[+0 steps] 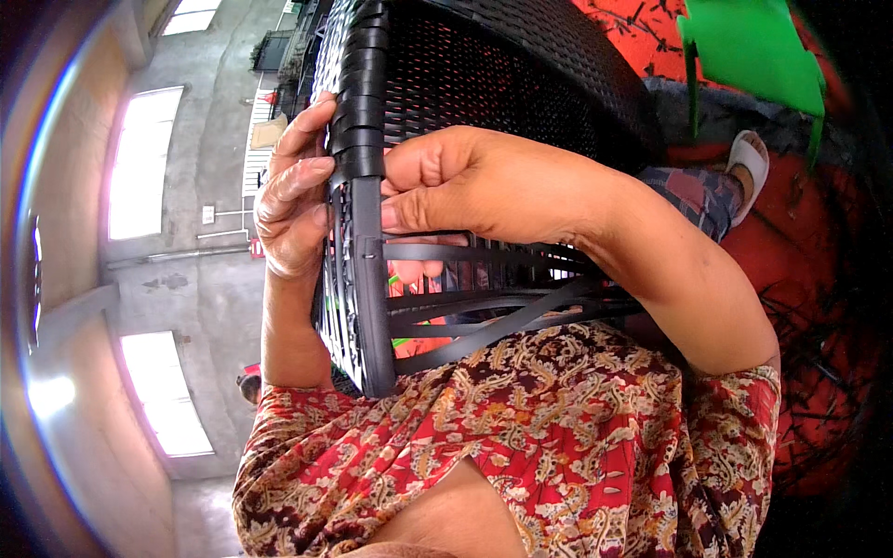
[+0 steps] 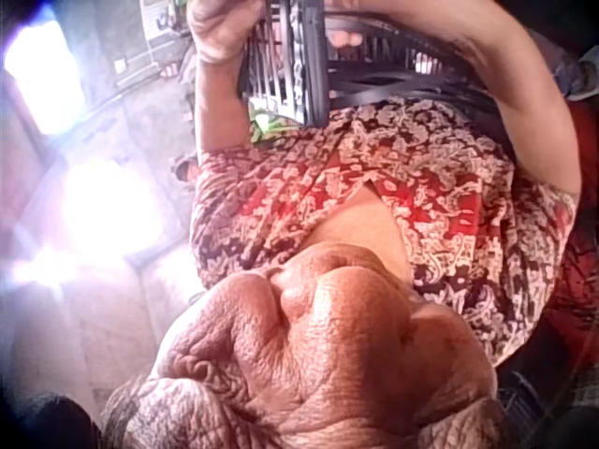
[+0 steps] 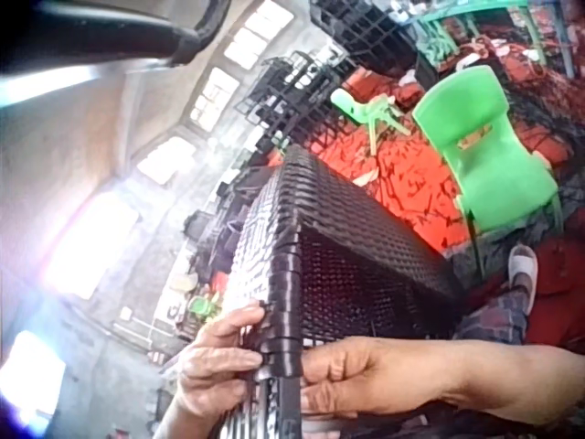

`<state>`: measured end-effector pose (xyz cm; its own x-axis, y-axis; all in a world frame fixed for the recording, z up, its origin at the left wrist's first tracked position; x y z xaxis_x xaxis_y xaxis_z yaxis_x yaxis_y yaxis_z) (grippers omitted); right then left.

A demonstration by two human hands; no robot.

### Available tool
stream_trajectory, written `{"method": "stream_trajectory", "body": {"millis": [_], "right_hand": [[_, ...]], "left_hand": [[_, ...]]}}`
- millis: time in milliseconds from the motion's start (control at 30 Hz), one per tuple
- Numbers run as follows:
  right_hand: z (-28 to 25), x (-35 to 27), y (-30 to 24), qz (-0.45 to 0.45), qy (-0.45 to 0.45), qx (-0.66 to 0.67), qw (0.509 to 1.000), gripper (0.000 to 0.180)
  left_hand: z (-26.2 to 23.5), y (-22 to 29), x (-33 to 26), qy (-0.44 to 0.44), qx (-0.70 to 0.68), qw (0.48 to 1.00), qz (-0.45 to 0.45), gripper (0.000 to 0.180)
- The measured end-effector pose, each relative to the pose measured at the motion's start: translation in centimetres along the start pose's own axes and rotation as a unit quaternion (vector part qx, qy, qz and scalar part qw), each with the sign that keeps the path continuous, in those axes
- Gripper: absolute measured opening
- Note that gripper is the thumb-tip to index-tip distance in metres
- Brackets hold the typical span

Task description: The person weaves black plastic strips onto a metal furniture frame by hand, pulling the strips through the slats and securing them one by one.

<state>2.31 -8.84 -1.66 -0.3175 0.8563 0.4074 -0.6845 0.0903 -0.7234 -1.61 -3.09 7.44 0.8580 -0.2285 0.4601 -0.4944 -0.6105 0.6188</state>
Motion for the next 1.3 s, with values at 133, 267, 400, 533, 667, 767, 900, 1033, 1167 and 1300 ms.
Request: {"method": "stream_trajectory", "body": {"millis": [133, 267, 400, 533, 667, 767, 900, 1033, 1167, 1300], "right_hand": [[-0.7, -1.5, 0.0, 0.023, 0.040, 0.009, 0.999, 0.017], [-1.5, -3.0, -0.5, 0.029, 0.069, -0.047, 0.996, 0.021], [-3.6, -5.6, -0.7, 0.056, 0.158, -0.083, 0.982, 0.023], [-5.6, -8.1, -2.3, 0.075, 0.245, -0.190, 0.948, 0.021], [-6.6, -10.3, -5.4, 0.103, 0.359, -0.415, 0.830, 0.016], [-6.2, -10.8, -7.0, 0.085, 0.387, -0.511, 0.763, 0.012], [-6.4, -11.5, -8.0, 0.039, 0.424, -0.551, 0.718, 0.011], [-7.5, -12.6, -8.9, 0.101, 0.434, -0.582, 0.681, 0.017], [-7.3, -14.4, -11.9, 0.127, 0.475, -0.537, 0.685, 0.021], [-5.9, -15.2, -14.1, 0.157, 0.475, -0.549, 0.669, 0.016]], "left_hand": [[1.2, 0.4, 1.4, -0.035, 0.018, 0.999, 0.019, 0.038], [2.3, 0.3, 2.5, -0.062, 0.041, 0.997, 0.008, 0.040], [4.0, -0.1, 3.3, -0.093, 0.077, 0.992, 0.038, 0.039], [5.1, -1.0, 4.3, -0.072, 0.109, 0.989, 0.066, 0.040], [5.7, -2.2, 4.8, -0.070, 0.114, 0.988, 0.072, 0.040], [5.6, -3.1, 4.9, -0.071, 0.131, 0.986, 0.074, 0.040], [5.5, -4.7, 5.1, -0.068, 0.122, 0.987, 0.086, 0.038], [5.6, -6.5, 5.2, -0.068, 0.095, 0.989, 0.088, 0.038], [5.9, -7.5, 5.7, -0.059, 0.084, 0.991, 0.089, 0.037], [6.4, -7.5, 6.2, -0.051, 0.094, 0.989, 0.098, 0.037]]}}
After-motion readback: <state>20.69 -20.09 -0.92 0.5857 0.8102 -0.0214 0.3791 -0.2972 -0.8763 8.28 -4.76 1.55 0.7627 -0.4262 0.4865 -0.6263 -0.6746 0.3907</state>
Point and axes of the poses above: each hand's wrist, its own x-axis towards the middle knuckle, its own z-axis out of the palm, y = z × x, the point moved 9 cm from there along x, towards the middle knuckle, and after that the axes turned 10 degrees about z, right-handed, at the moved point
